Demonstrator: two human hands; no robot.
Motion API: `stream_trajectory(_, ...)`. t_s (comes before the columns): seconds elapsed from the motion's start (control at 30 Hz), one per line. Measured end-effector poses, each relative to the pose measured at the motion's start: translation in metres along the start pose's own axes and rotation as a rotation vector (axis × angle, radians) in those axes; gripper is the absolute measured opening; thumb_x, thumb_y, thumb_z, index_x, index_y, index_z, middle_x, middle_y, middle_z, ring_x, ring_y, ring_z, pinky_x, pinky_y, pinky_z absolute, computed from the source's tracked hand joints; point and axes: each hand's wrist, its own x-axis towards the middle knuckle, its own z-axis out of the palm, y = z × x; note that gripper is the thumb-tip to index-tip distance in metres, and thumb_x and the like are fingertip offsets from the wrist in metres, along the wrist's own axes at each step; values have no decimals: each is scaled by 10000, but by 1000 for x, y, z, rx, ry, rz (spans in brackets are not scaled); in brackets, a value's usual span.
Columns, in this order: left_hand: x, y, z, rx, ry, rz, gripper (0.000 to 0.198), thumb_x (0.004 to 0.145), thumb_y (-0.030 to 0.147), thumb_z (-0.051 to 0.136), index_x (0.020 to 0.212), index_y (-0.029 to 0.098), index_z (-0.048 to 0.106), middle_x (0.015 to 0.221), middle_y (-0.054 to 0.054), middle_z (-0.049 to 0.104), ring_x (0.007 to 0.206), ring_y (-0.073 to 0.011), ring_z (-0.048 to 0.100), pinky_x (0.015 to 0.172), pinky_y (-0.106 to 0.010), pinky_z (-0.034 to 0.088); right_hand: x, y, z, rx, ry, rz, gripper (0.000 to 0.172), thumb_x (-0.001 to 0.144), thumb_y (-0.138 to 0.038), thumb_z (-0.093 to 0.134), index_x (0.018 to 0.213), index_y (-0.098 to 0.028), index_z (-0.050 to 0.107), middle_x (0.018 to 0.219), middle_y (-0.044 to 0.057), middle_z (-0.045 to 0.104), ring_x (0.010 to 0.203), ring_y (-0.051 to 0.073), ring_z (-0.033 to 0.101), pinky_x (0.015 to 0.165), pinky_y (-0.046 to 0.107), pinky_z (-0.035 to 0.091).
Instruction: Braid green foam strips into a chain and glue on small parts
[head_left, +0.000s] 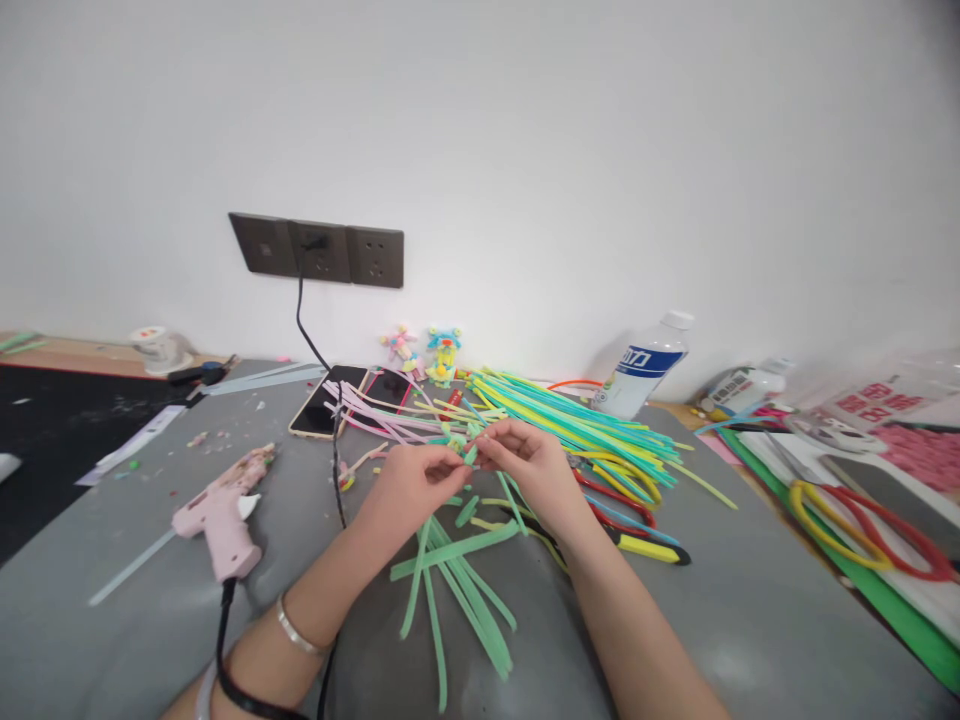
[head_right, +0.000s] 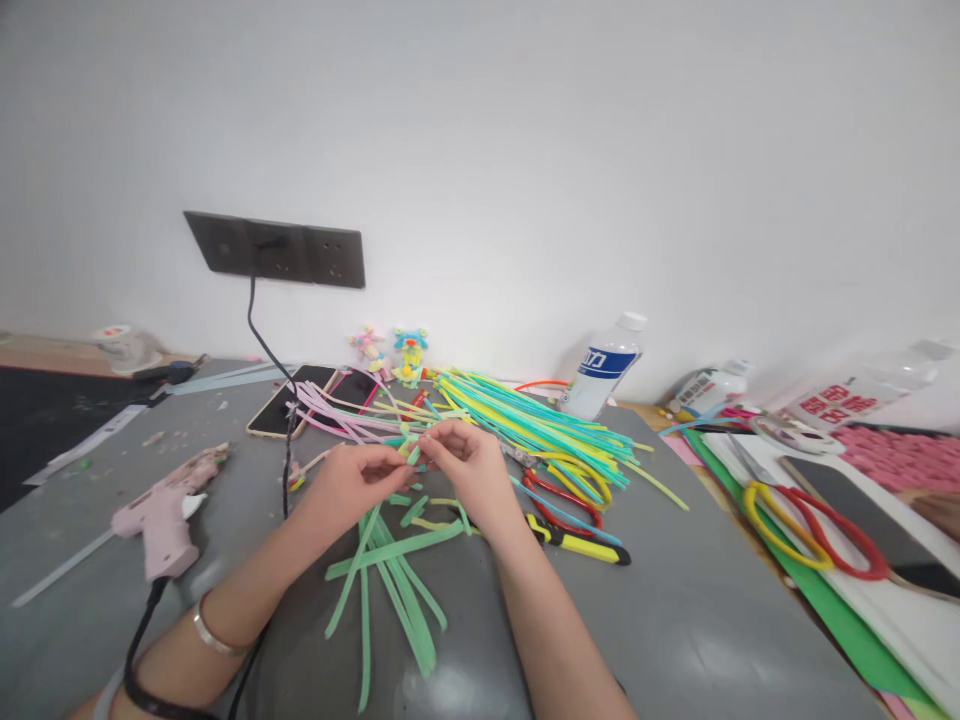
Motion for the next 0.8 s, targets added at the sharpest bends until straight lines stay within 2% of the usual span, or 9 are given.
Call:
stream_trajectory(0.23,0,6,1,-174,-37,-114,133,743,286,707,759,163,758,726,-44,753,710,-222,715,685,-292,566,0,0,1,3,-4,-68,304,713,-452,776,729,-179,642,673,20,671,620,158,626,617,290,525)
stream_trajectory(0.37,0,8,1,-271,-77,-193,227,730,362,748,769,138,747,717,-61,754,669,-205,717,620,-263,555,-2,-2,2,-12,-22,-102,296,744,-450,751,738,-176,642,659,16,652,614,150,609,620,284,520)
stream_trajectory(0.53,-1,12,-3,-504,-154,-338,332,708,433,781,782,112,742,736,-100,762,632,-165,707,592,-227,539,-5,-6,4,-37,-19,-170,247,802,-414,709,773,-177,647,711,27,657,649,157,620,645,288,528)
stream_trajectory(0.63,-1,14,-5,-585,-183,-421,352,672,433,813,761,100,745,737,-109,763,603,-141,696,572,-203,533,-7,-6,4,-115,9,-259,181,840,-361,675,804,-185,660,769,45,681,696,174,642,665,298,535)
stream_trajectory(0.8,0,16,-5,-641,-172,-481,349,636,407,845,759,100,733,734,-104,767,585,-131,696,544,-182,532,-7,-4,1,-395,33,-483,76,872,-235,637,835,-208,697,820,65,720,760,202,672,694,318,549)
